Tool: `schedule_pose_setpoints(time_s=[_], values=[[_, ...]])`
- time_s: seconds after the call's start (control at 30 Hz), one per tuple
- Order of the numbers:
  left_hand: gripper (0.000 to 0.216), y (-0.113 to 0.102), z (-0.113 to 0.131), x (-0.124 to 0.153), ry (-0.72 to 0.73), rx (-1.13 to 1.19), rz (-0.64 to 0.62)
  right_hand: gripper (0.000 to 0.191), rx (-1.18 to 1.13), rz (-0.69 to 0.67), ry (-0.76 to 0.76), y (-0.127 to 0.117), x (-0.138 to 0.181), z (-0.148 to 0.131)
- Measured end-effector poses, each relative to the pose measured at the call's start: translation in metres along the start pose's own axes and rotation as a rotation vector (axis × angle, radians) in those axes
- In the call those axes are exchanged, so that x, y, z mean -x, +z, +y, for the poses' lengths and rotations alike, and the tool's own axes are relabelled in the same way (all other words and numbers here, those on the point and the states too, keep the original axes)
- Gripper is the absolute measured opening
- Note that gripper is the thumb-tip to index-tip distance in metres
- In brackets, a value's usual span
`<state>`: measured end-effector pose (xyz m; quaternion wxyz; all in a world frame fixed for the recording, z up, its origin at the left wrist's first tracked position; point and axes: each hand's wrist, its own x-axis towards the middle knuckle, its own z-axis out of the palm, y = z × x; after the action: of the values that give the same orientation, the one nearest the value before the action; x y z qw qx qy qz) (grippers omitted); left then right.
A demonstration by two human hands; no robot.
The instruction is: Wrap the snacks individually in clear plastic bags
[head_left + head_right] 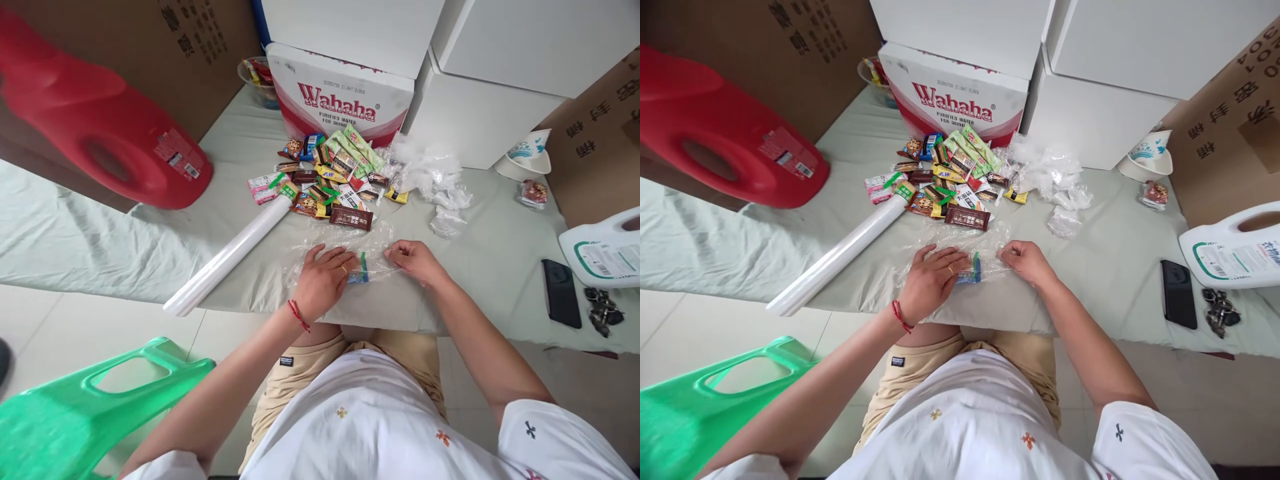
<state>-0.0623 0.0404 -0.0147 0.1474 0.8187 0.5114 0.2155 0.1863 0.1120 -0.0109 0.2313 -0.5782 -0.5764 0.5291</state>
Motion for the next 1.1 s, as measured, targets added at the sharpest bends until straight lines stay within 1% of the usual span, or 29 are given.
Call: schedule_pose_setpoints(time_s=[0.1,0.17,0.2,0.23,0.3,0.37,0.4,0.47,0.53,0.57,0.6,0.63,0.7,0.77,0.83,0.9,0.93,1.03,1.1], values=[[0.038,0.005,-0.007,0.002,0.02,0.008,0.028,0.04,0.035,0.099,0.003,-0.014,0.002,0.013],[0.037,0.007,-0.009,0.006,0.036,0.023,0.048,0.035,0.132,0.175,0.007,-0.021,0.002,0.02],[0.037,0.008,-0.009,0.008,0.044,0.031,0.058,0.032,0.206,0.228,-0.015,-0.023,0.0,0.021],[0.037,0.009,-0.009,0.009,0.054,0.036,0.067,0.029,0.293,0.284,-0.062,-0.023,-0.004,0.02],[0.037,0.011,-0.01,0.009,0.072,0.039,0.082,0.027,0.477,0.374,-0.211,-0.022,-0.015,0.012],[0.036,0.011,-0.011,0.008,0.088,0.029,0.092,0.033,0.629,0.392,-0.346,-0.016,-0.032,-0.002],[0.036,0.01,-0.011,0.008,0.091,0.019,0.099,0.036,0.69,0.364,-0.37,-0.012,-0.042,-0.01],[0.035,0.008,-0.01,0.006,0.089,-0.011,0.12,0.047,0.786,0.264,-0.319,-0.002,-0.06,-0.027],[0.034,0.005,-0.009,0.006,0.085,-0.042,0.133,0.059,0.823,0.152,-0.183,0.007,-0.074,-0.039],[0.034,0.004,-0.008,0.006,0.091,-0.054,0.129,0.061,0.813,0.107,-0.107,0.011,-0.078,-0.044],[0.034,0.002,-0.008,0.005,0.103,-0.061,0.118,0.06,0.789,0.066,-0.036,0.012,-0.081,-0.047],[0.034,0.001,-0.009,0.005,0.119,-0.062,0.102,0.055,0.753,0.025,0.022,0.013,-0.082,-0.05],[0.034,-0.002,-0.011,0.004,0.15,-0.047,0.064,0.038,0.647,-0.08,0.076,0.009,-0.081,-0.052],[0.035,-0.004,-0.014,0.003,0.163,-0.021,0.036,0.027,0.516,-0.216,0.026,0.0,-0.076,-0.052],[0.036,-0.006,-0.018,0.001,0.169,0.003,0.018,0.026,0.413,-0.327,-0.063,-0.009,-0.072,-0.054],[0.036,-0.008,-0.021,0.001,0.174,0.021,0.013,0.028,0.409,-0.371,-0.11,-0.014,-0.07,-0.056],[0.036,-0.008,-0.022,0.001,0.174,0.027,0.011,0.031,0.425,-0.374,-0.098,-0.014,-0.071,-0.058],[0.038,-0.006,-0.023,0.002,0.168,0.038,0.007,0.041,0.471,-0.402,0.027,-0.006,-0.076,-0.062],[0.038,-0.005,-0.024,0.003,0.165,0.044,0.014,0.043,0.451,-0.391,0.053,0.001,-0.079,-0.064]])
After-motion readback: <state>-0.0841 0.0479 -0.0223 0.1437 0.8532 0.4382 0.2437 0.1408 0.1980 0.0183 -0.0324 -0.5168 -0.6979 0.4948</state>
